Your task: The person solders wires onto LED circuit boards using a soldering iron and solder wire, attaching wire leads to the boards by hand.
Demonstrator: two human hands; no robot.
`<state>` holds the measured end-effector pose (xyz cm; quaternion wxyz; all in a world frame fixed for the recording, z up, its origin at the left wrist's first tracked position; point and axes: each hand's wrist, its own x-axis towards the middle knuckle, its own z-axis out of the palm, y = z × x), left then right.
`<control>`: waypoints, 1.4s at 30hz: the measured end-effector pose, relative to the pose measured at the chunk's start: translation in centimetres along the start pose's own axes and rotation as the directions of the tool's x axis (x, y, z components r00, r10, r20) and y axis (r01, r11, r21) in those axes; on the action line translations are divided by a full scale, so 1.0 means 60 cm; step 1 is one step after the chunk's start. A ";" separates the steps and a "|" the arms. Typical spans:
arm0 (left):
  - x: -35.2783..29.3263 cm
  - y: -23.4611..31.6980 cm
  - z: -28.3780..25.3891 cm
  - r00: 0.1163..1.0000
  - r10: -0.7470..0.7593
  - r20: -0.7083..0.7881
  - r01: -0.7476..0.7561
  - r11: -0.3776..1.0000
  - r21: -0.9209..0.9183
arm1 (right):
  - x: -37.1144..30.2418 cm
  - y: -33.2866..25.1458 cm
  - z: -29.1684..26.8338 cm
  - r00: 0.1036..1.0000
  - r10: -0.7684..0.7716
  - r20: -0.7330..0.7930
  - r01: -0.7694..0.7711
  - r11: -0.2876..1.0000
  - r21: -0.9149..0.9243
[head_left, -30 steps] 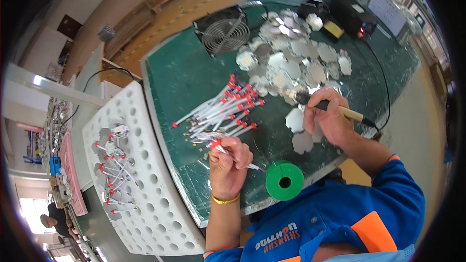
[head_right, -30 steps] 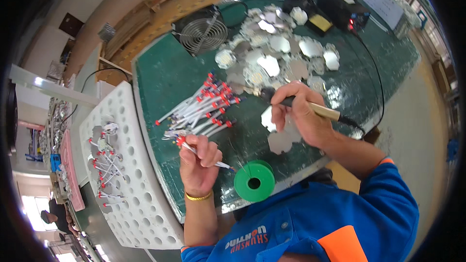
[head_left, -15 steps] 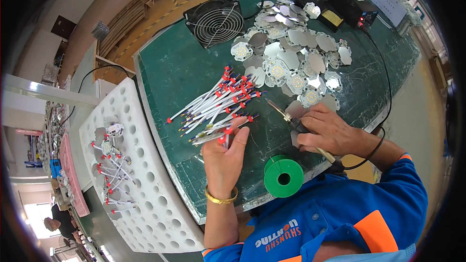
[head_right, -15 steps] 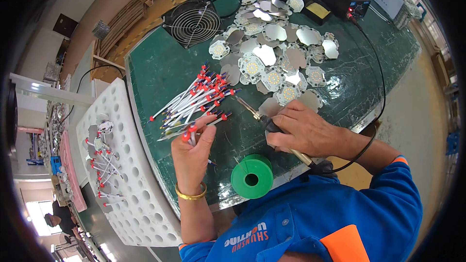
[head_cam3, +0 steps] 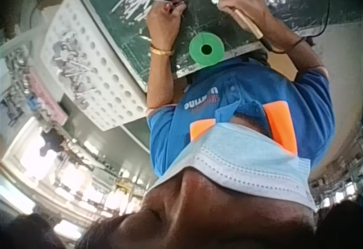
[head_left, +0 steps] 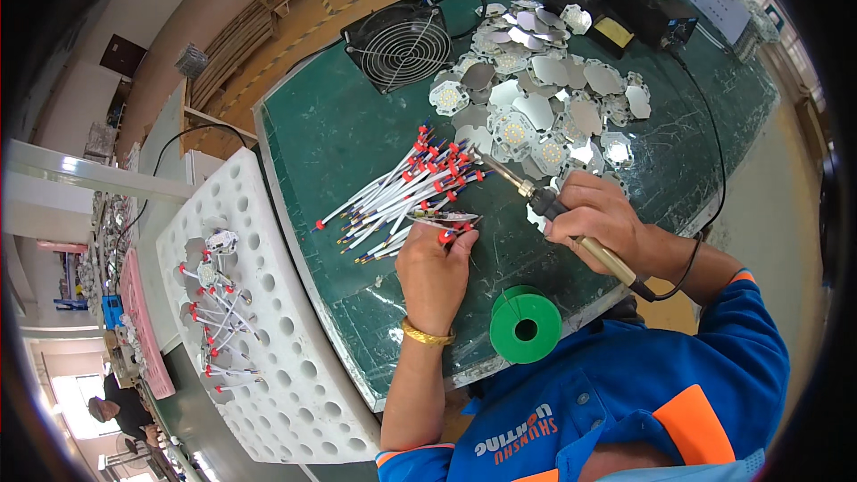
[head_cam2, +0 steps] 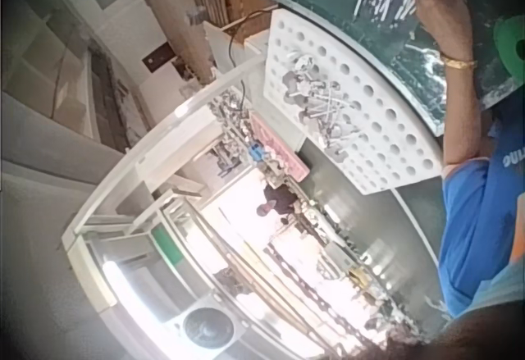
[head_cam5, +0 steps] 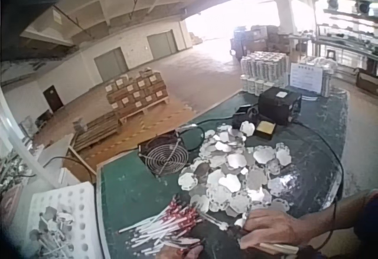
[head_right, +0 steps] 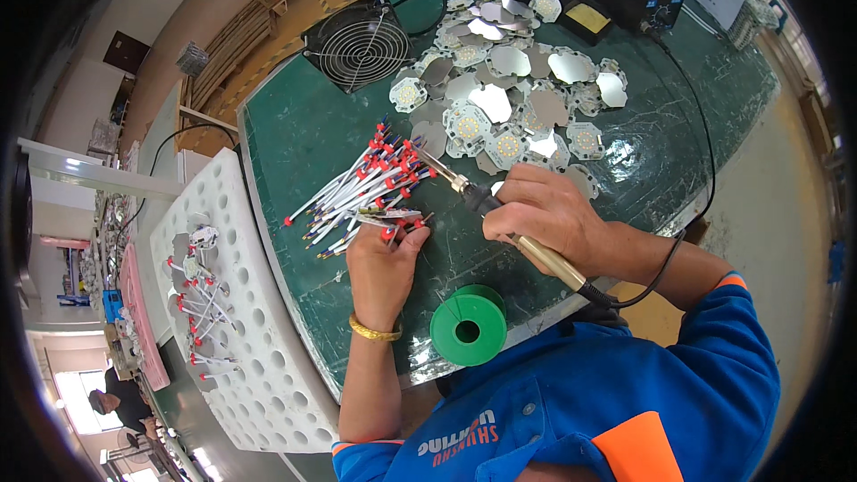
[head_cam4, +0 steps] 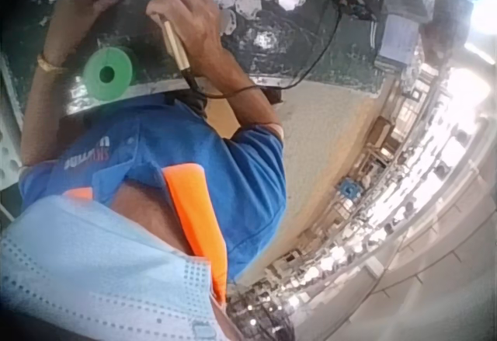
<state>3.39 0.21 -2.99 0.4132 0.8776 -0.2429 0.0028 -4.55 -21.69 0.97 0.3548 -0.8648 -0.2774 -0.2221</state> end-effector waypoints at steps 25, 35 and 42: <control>-0.011 0.054 -0.046 0.914 -0.280 0.294 0.368 0.269 -0.890 | 0.085 -0.014 0.049 0.928 -0.273 -0.254 0.305 0.947 0.097; -0.016 0.066 -0.037 0.965 -0.239 0.110 0.213 0.464 -0.860 | 0.077 -0.022 0.042 0.966 0.243 -0.090 -0.218 0.950 0.223; -0.020 0.066 -0.037 0.949 -0.281 0.145 0.264 0.452 -0.852 | 0.067 -0.020 0.043 0.935 0.331 -0.129 -0.288 0.918 0.272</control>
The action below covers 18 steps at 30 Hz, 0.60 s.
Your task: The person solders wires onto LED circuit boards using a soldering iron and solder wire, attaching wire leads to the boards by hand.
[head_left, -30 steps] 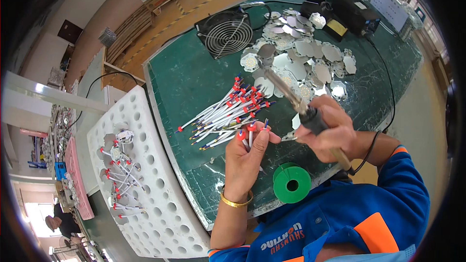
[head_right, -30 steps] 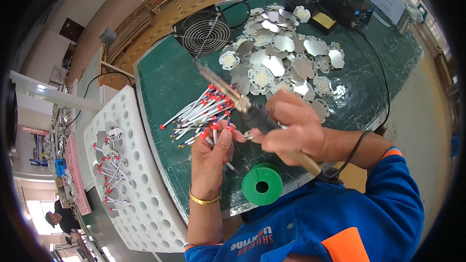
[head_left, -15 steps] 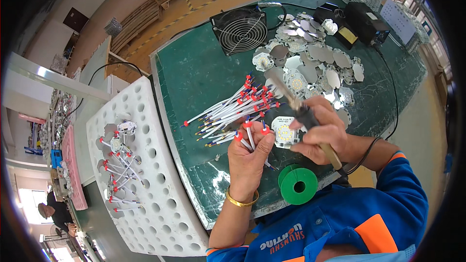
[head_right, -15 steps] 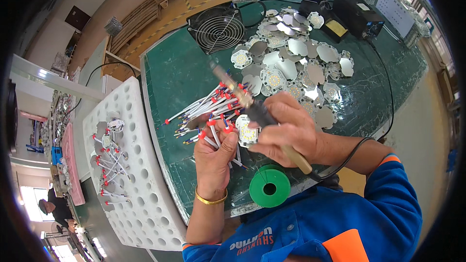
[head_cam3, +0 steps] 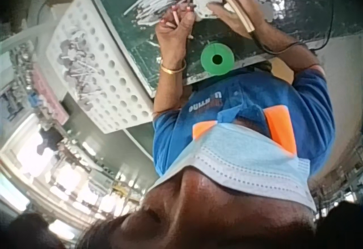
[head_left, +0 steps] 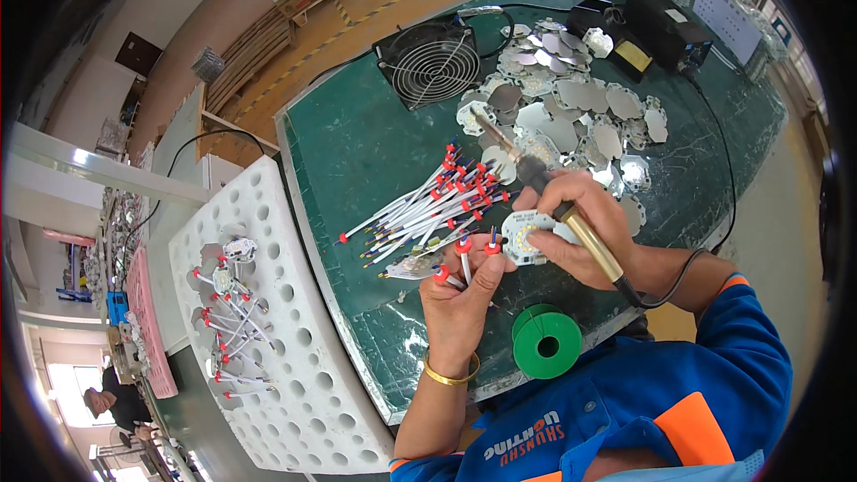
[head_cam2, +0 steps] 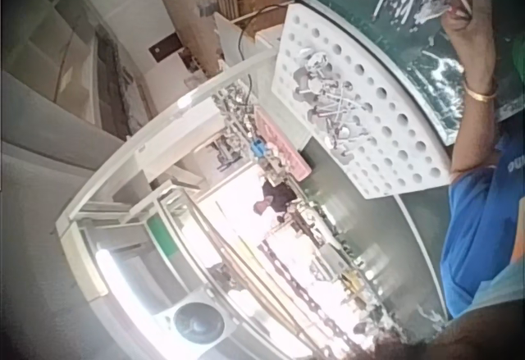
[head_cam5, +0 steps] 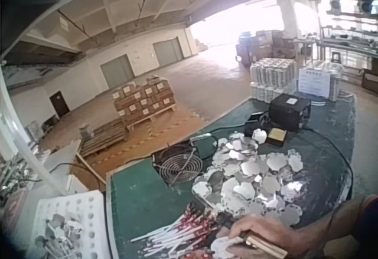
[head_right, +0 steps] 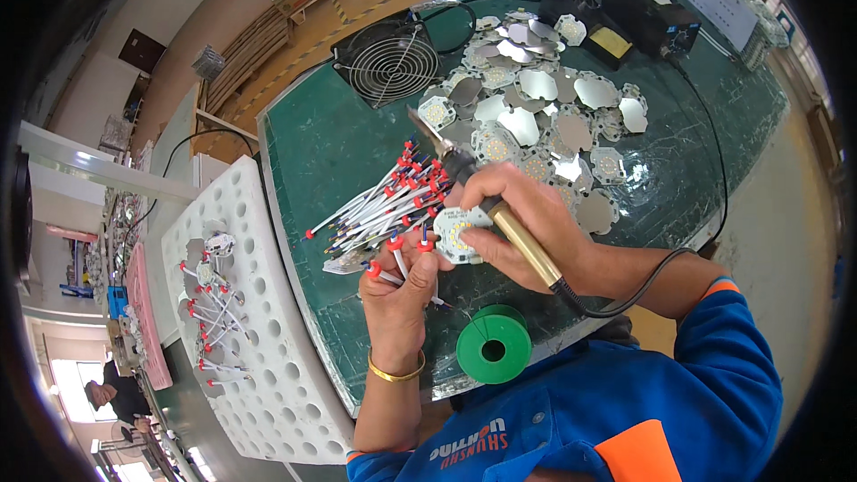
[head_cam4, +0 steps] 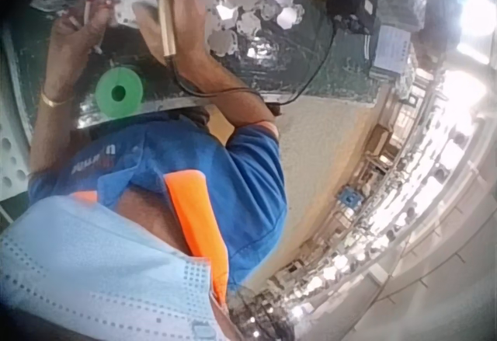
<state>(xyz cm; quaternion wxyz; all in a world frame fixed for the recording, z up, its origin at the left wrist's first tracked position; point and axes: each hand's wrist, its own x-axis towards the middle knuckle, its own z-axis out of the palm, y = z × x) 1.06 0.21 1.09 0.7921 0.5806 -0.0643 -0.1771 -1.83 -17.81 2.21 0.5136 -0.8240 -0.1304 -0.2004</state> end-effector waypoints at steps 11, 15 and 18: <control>0.000 0.001 -0.013 0.993 -0.038 0.110 0.047 0.996 -0.076 | 0.004 0.000 -0.019 0.996 -0.018 -0.089 0.016 1.000 -0.019; -0.001 0.001 -0.015 0.991 -0.078 0.104 0.085 0.994 -0.072 | 0.004 0.008 -0.017 0.985 -0.109 -0.136 0.113 0.993 0.020; -0.001 -0.001 -0.011 0.989 -0.037 0.140 0.048 0.996 -0.070 | 0.005 0.001 -0.018 0.985 -0.121 -0.127 0.123 0.992 0.015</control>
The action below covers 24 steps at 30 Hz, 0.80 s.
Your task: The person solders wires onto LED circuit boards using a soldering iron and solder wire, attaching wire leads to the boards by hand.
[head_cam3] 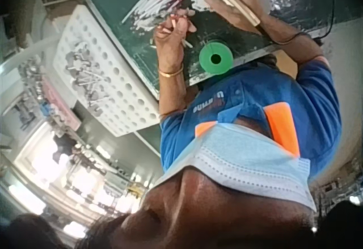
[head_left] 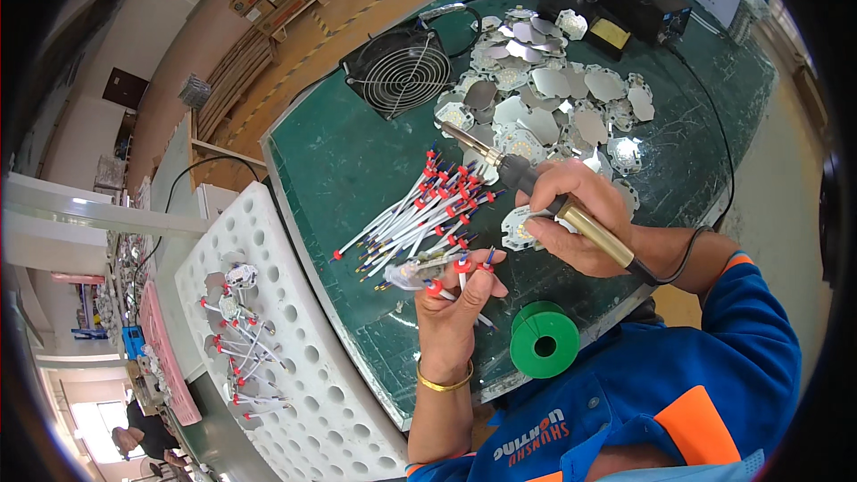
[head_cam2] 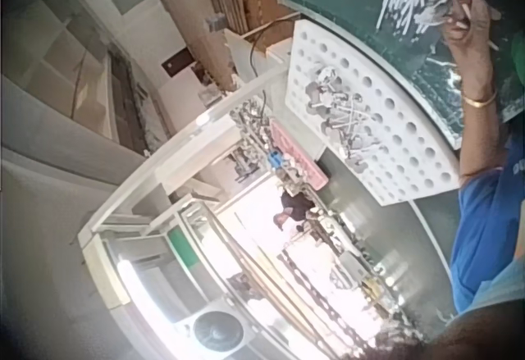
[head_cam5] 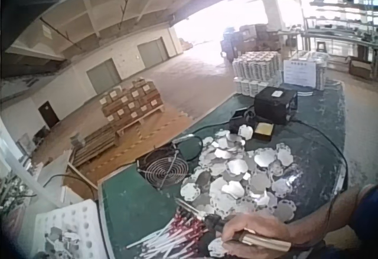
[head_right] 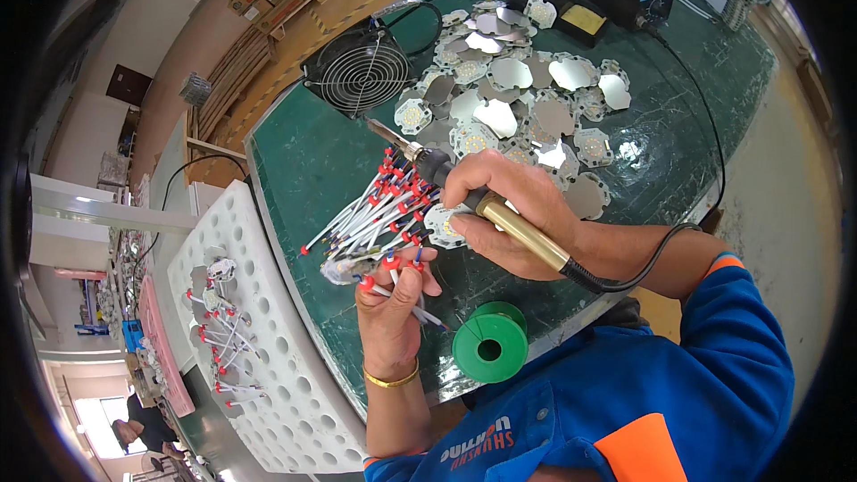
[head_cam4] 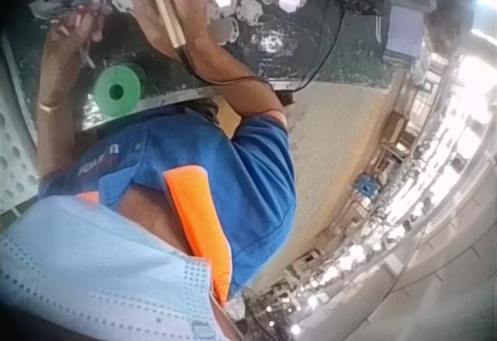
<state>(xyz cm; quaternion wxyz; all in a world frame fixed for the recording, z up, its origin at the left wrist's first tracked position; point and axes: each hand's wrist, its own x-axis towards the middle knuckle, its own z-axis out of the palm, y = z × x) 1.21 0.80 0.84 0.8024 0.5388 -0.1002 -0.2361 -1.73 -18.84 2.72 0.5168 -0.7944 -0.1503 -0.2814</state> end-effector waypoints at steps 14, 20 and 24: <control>-0.003 0.002 0.006 0.995 -0.098 0.000 0.098 0.990 0.098 | 0.002 0.007 0.003 0.992 -0.121 0.027 0.119 0.990 0.073; -0.003 0.002 0.009 0.996 -0.083 -0.030 0.086 0.992 0.096 | 0.003 0.003 0.002 0.977 -0.208 0.056 0.207 0.978 0.020; -0.005 -0.001 0.029 0.990 0.064 -0.122 -0.036 0.975 0.220 | -0.004 0.000 0.004 0.966 -0.255 0.044 0.258 0.963 -0.078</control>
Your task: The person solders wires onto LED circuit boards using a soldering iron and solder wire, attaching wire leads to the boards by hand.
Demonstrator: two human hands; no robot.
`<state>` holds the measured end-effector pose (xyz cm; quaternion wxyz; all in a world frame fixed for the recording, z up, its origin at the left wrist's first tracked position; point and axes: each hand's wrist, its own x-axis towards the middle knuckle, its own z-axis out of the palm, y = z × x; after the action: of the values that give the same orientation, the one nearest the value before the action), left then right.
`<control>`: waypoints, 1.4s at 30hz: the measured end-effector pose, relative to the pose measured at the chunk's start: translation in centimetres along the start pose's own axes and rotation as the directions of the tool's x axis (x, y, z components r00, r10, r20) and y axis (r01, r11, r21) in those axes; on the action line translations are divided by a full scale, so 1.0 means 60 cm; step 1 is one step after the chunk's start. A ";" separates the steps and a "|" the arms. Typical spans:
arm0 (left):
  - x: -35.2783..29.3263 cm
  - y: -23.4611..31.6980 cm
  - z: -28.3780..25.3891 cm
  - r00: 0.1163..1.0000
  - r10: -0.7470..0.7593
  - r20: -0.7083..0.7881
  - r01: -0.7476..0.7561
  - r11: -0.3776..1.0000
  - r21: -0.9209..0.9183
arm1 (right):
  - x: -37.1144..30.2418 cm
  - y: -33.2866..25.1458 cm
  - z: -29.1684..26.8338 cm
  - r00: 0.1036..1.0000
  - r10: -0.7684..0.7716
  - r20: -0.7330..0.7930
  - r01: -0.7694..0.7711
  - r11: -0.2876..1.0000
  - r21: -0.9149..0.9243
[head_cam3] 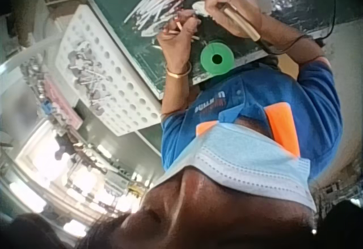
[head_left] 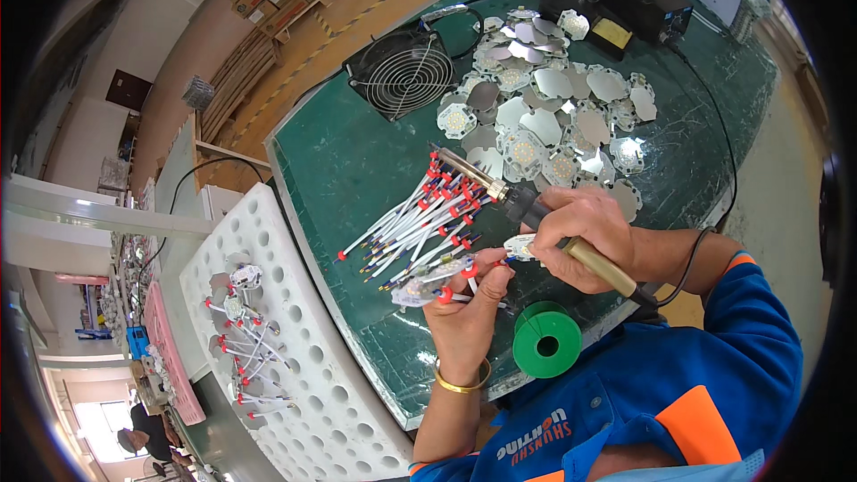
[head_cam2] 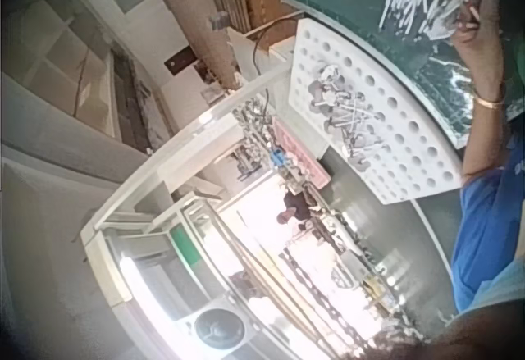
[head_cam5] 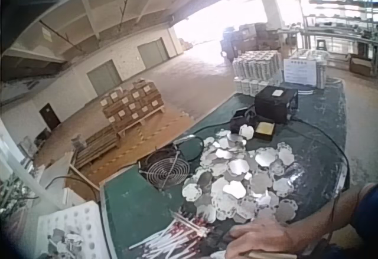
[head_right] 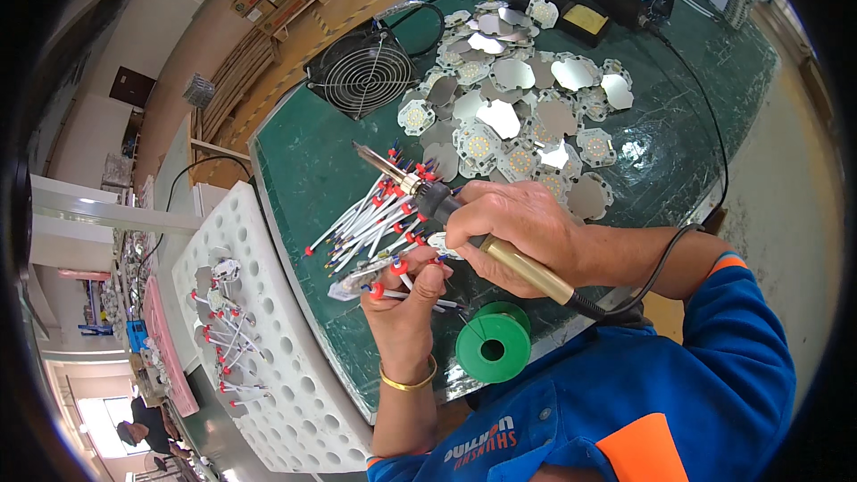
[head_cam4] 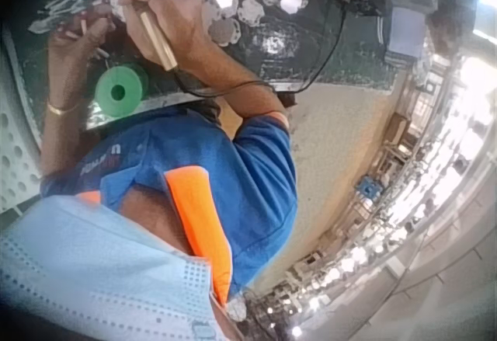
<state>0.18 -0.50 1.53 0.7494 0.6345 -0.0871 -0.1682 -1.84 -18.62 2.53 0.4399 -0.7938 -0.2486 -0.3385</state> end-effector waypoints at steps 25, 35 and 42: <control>0.007 -0.009 -0.014 0.988 -0.130 0.086 0.135 0.990 -0.049 | 0.002 0.013 -0.005 0.999 -0.023 0.049 0.019 0.997 0.073; 0.008 -0.008 -0.020 0.978 -0.193 0.080 0.202 0.970 -0.135 | -0.007 0.013 0.010 0.974 -0.185 0.129 0.170 0.979 0.114; 0.007 -0.006 -0.020 0.998 -0.045 0.037 0.041 0.995 0.087 | 0.002 0.013 -0.004 0.986 0.139 0.090 -0.140 0.990 0.013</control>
<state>0.92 0.39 0.92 0.7156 0.6647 -0.0950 -0.1925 -1.29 -19.18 2.30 0.4584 -0.8194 -0.2150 -0.2687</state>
